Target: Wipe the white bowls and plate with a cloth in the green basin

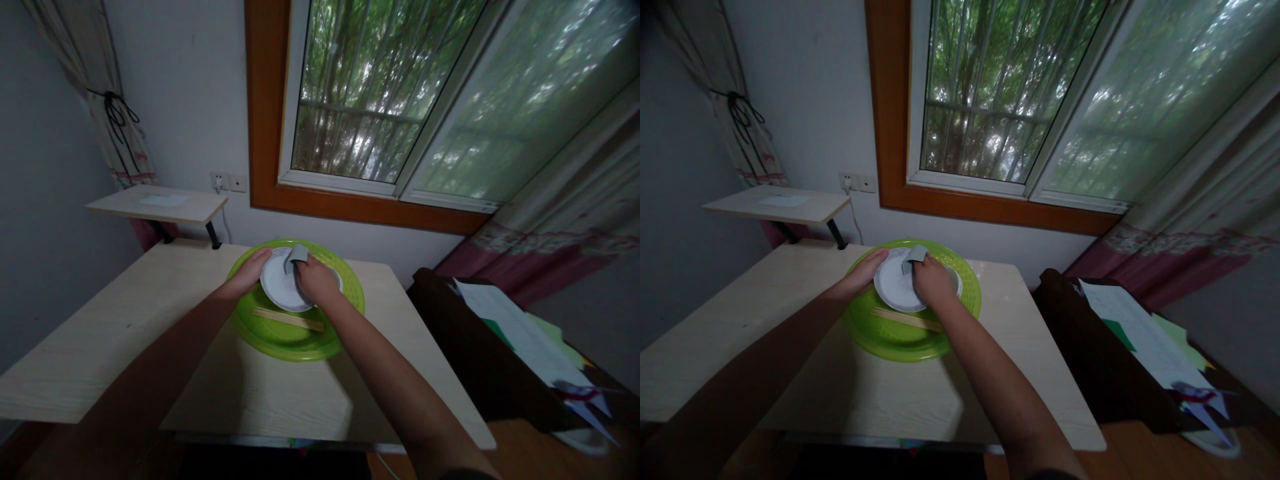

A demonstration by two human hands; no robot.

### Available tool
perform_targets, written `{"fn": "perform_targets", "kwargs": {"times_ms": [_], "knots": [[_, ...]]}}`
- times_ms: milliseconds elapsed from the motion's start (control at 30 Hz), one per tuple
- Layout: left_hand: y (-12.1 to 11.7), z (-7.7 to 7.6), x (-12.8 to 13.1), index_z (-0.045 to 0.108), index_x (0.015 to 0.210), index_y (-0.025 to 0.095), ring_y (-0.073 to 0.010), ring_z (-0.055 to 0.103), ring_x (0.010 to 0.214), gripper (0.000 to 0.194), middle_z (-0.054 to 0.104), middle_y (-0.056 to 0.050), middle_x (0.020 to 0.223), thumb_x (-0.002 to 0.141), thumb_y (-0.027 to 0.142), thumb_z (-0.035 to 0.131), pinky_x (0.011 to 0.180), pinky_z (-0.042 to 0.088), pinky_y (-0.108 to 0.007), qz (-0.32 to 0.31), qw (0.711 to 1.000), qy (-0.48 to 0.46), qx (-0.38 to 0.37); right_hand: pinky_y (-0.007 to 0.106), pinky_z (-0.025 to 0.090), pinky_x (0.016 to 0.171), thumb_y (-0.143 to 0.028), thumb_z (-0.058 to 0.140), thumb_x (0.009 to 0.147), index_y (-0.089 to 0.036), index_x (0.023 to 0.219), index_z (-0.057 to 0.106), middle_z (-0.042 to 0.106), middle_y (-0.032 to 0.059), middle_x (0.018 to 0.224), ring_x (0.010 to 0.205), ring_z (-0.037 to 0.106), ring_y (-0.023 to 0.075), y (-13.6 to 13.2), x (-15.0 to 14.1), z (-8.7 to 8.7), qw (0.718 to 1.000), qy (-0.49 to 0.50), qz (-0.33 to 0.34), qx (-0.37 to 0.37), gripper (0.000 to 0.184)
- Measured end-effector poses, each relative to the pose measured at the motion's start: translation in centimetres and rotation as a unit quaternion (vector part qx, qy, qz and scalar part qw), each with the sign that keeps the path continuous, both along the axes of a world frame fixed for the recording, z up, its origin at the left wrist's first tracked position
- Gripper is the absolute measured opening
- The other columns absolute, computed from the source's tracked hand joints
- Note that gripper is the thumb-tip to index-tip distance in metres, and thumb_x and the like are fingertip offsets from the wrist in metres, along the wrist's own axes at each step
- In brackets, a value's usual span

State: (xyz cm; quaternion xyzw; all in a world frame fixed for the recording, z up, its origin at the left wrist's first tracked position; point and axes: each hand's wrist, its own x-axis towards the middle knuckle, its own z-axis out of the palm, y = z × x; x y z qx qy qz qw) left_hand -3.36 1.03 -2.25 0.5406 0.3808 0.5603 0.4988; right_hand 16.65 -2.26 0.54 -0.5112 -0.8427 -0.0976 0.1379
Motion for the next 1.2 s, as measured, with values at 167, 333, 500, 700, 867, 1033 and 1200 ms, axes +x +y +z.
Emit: {"fn": "perform_targets", "kwargs": {"times_ms": [167,333,500,700,867,1033,1200], "knots": [[0.2,-0.1,-0.5,0.071,0.105,0.017,-0.0266,0.065,0.110,0.039,0.072,-0.010,0.114,0.085,0.049,0.060,0.102,0.048,-0.041,0.051,0.998,0.013,0.019,0.036,0.047,0.096,-0.018,0.041,0.100,-0.014,0.122,0.064,0.068,0.0180,0.122,0.114,0.061,0.0275,0.5,0.4,0.2,0.998,0.033,-0.053,-0.020,0.032],[0.6,-0.4,-0.9,0.070,0.106,0.017,-0.0288,0.065,0.111,0.041,0.072,-0.011,0.113,0.087,0.052,0.060,0.100,0.049,-0.043,0.096,0.995,0.003,0.033,0.032,0.048,0.087,-0.020,0.047,0.098,-0.016,0.114,0.065,0.069,0.0148,0.116,0.100,0.066,0.0249,1.3,1.1,0.2,0.988,0.114,-0.097,-0.025,0.024],[0.8,-0.3,-1.0,0.069,0.110,0.016,-0.0270,0.063,0.116,0.042,0.070,-0.011,0.120,0.089,0.050,0.056,0.105,0.046,-0.041,0.128,0.990,0.012,0.065,0.029,0.046,0.080,-0.023,0.059,0.092,-0.017,0.109,0.061,0.071,0.0110,0.106,0.095,0.065,0.0231,2.2,1.8,-0.4,0.964,0.242,-0.108,-0.026,0.018],[0.8,-0.1,-1.3,0.068,0.113,0.017,-0.0257,0.063,0.115,0.039,0.070,-0.011,0.120,0.092,0.045,0.051,0.106,0.046,-0.039,0.185,0.980,0.033,0.071,0.028,0.043,0.074,-0.028,0.062,0.089,-0.020,0.112,0.059,0.070,0.0059,0.099,0.084,0.063,0.0199,2.8,2.2,-1.3,0.948,0.300,-0.098,-0.051,0.025],[0.6,0.1,-1.5,0.067,0.113,0.018,-0.0248,0.062,0.116,0.038,0.069,-0.010,0.122,0.093,0.045,0.049,0.107,0.045,-0.038,0.210,0.974,0.052,0.064,0.027,0.040,0.071,-0.032,0.061,0.088,-0.020,0.104,0.065,0.069,0.0060,0.097,0.081,0.060,0.0194,2.2,2.0,-0.9,0.968,0.233,-0.091,-0.038,0.020],[0.7,0.1,-1.5,0.066,0.113,0.018,-0.0242,0.062,0.114,0.039,0.069,-0.010,0.120,0.093,0.047,0.048,0.105,0.046,-0.036,0.206,0.975,0.042,0.066,0.029,0.042,0.081,-0.032,0.061,0.089,-0.018,0.097,0.069,0.067,0.0075,0.096,0.089,0.059,0.0207,1.3,1.5,0.0,0.984,0.173,-0.050,-0.008,0.018],[0.7,0.0,-1.3,0.065,0.114,0.017,-0.0243,0.062,0.112,0.040,0.068,-0.011,0.119,0.093,0.048,0.048,0.102,0.046,-0.035,0.198,0.978,0.030,0.059,0.029,0.045,0.091,-0.036,0.062,0.095,-0.017,0.107,0.070,0.067,0.0082,0.106,0.100,0.060,0.0194,0.9,0.8,-0.1,0.976,0.192,0.095,-0.037,0.024]]}}
